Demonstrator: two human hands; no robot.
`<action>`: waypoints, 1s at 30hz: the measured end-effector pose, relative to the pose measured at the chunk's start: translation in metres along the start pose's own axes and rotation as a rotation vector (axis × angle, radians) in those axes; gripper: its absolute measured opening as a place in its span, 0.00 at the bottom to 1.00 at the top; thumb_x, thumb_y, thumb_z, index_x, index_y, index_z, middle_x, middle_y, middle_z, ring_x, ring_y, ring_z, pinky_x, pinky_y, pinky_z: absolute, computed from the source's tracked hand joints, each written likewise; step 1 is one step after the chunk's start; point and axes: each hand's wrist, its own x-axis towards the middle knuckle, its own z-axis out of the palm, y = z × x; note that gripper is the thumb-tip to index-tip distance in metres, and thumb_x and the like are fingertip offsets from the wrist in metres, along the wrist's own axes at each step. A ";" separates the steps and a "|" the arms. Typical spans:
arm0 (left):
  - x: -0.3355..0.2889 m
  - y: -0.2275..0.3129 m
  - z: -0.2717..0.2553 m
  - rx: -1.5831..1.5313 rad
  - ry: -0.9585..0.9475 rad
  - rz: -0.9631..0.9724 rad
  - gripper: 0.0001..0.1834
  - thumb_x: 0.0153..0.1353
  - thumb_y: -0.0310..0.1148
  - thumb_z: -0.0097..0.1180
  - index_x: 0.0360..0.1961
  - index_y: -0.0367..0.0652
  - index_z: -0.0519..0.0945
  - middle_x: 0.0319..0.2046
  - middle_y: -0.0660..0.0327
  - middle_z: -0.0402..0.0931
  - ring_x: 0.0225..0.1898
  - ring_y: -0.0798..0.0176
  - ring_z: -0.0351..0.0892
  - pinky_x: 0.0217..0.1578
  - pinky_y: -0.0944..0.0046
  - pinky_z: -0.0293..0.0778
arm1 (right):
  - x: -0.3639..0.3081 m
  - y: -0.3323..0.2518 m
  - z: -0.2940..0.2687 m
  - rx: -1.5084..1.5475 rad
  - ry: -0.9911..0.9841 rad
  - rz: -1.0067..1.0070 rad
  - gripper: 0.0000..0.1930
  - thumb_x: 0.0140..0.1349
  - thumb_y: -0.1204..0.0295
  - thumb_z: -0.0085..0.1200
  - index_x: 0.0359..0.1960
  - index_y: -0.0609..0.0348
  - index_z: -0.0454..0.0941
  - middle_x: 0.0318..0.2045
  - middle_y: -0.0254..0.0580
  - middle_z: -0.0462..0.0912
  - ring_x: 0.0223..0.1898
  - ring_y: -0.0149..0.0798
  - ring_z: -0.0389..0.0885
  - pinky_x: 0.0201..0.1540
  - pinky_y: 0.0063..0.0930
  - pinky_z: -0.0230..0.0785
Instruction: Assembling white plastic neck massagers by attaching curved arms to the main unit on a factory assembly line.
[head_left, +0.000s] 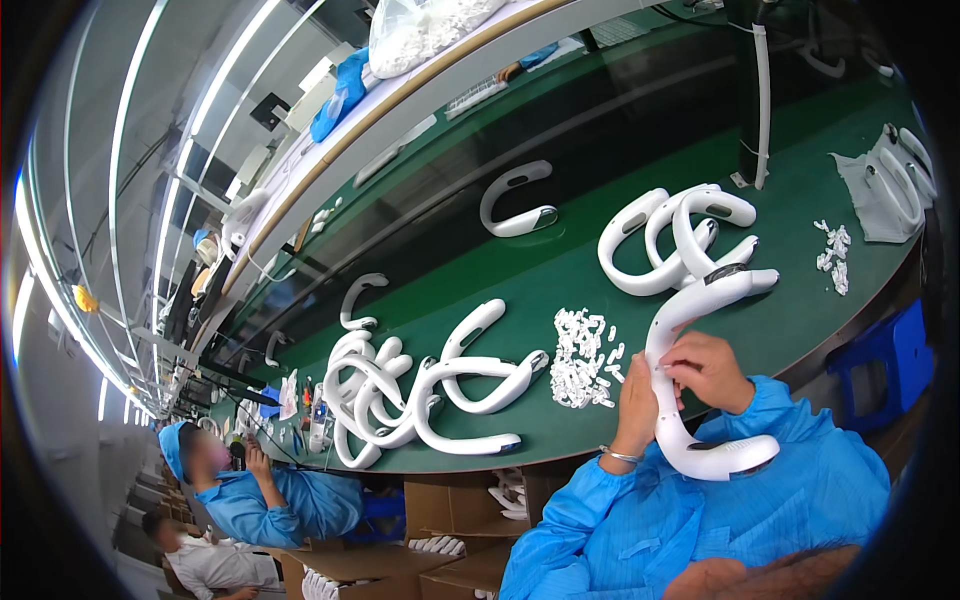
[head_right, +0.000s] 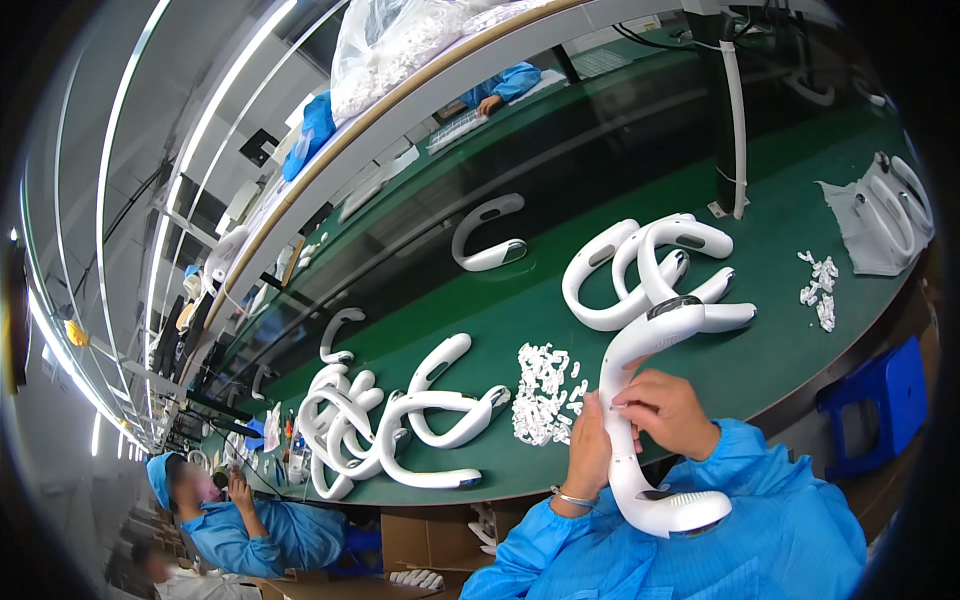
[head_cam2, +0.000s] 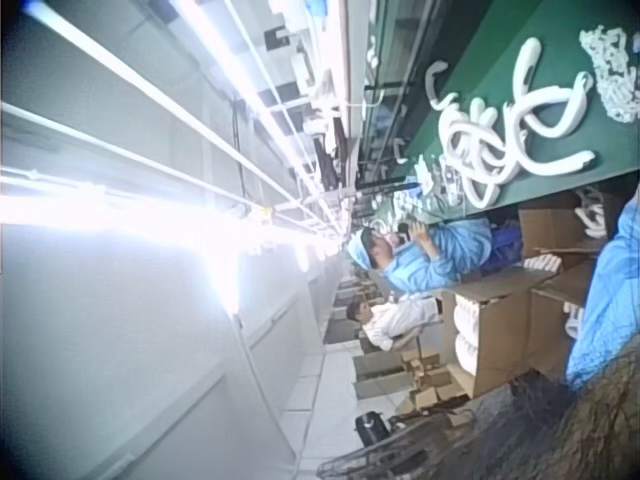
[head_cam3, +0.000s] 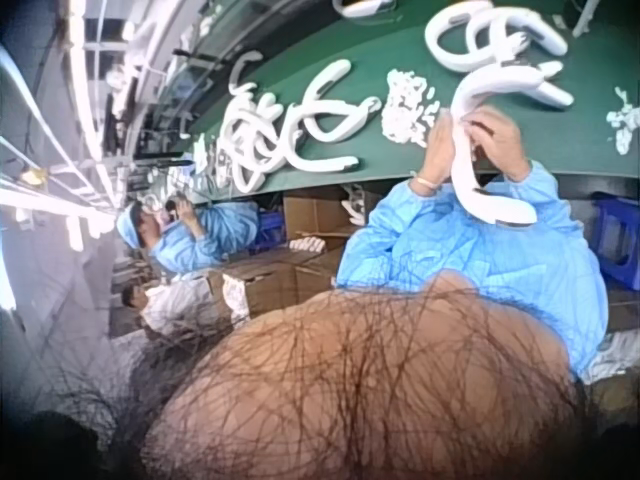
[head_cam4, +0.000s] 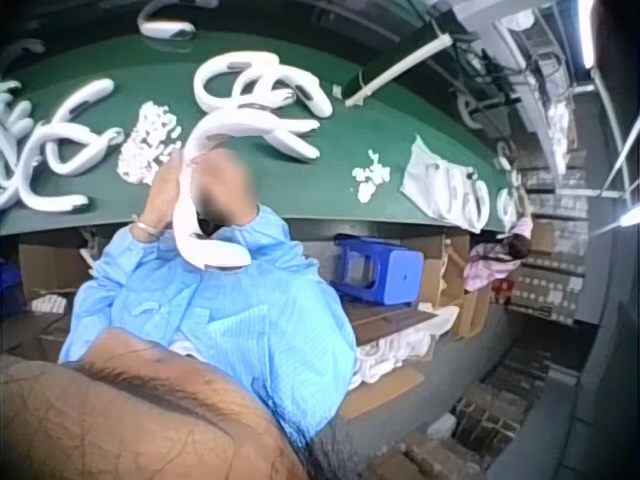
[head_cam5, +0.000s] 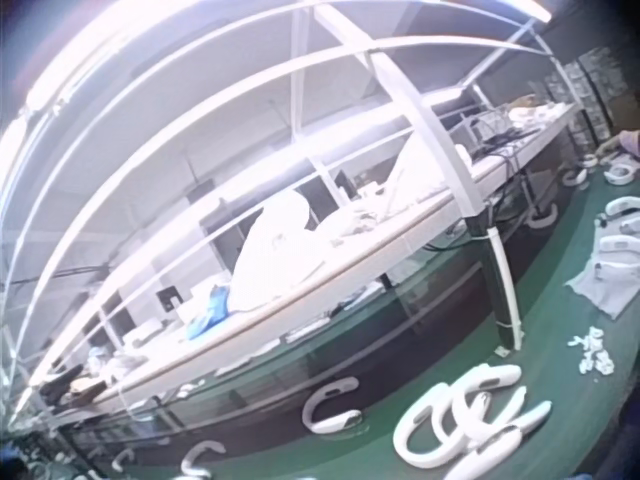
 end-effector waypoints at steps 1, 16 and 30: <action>0.000 0.002 0.004 -0.011 -0.063 -0.030 0.30 0.69 0.54 0.25 0.39 0.37 0.70 0.22 0.57 0.73 0.18 0.66 0.74 0.19 0.69 0.74 | -0.002 -0.003 -0.007 0.151 0.007 0.074 0.07 0.52 0.85 0.54 0.34 0.68 0.78 0.28 0.44 0.75 0.24 0.36 0.79 0.24 0.25 0.74; -0.005 -0.008 -0.004 -0.099 0.000 -0.009 0.27 0.70 0.51 0.27 0.46 0.37 0.68 0.22 0.59 0.71 0.18 0.69 0.72 0.20 0.71 0.73 | -0.005 0.027 -0.007 1.050 0.004 0.446 0.07 0.55 0.85 0.50 0.36 0.67 0.75 0.33 0.46 0.79 0.35 0.37 0.81 0.39 0.28 0.77; 0.000 -0.009 -0.006 -0.064 -0.023 -0.024 0.24 0.70 0.49 0.30 0.43 0.38 0.69 0.23 0.58 0.73 0.19 0.68 0.74 0.21 0.70 0.75 | -0.001 0.022 -0.007 0.956 0.088 0.595 0.08 0.55 0.83 0.52 0.38 0.66 0.74 0.32 0.44 0.80 0.32 0.34 0.81 0.31 0.25 0.77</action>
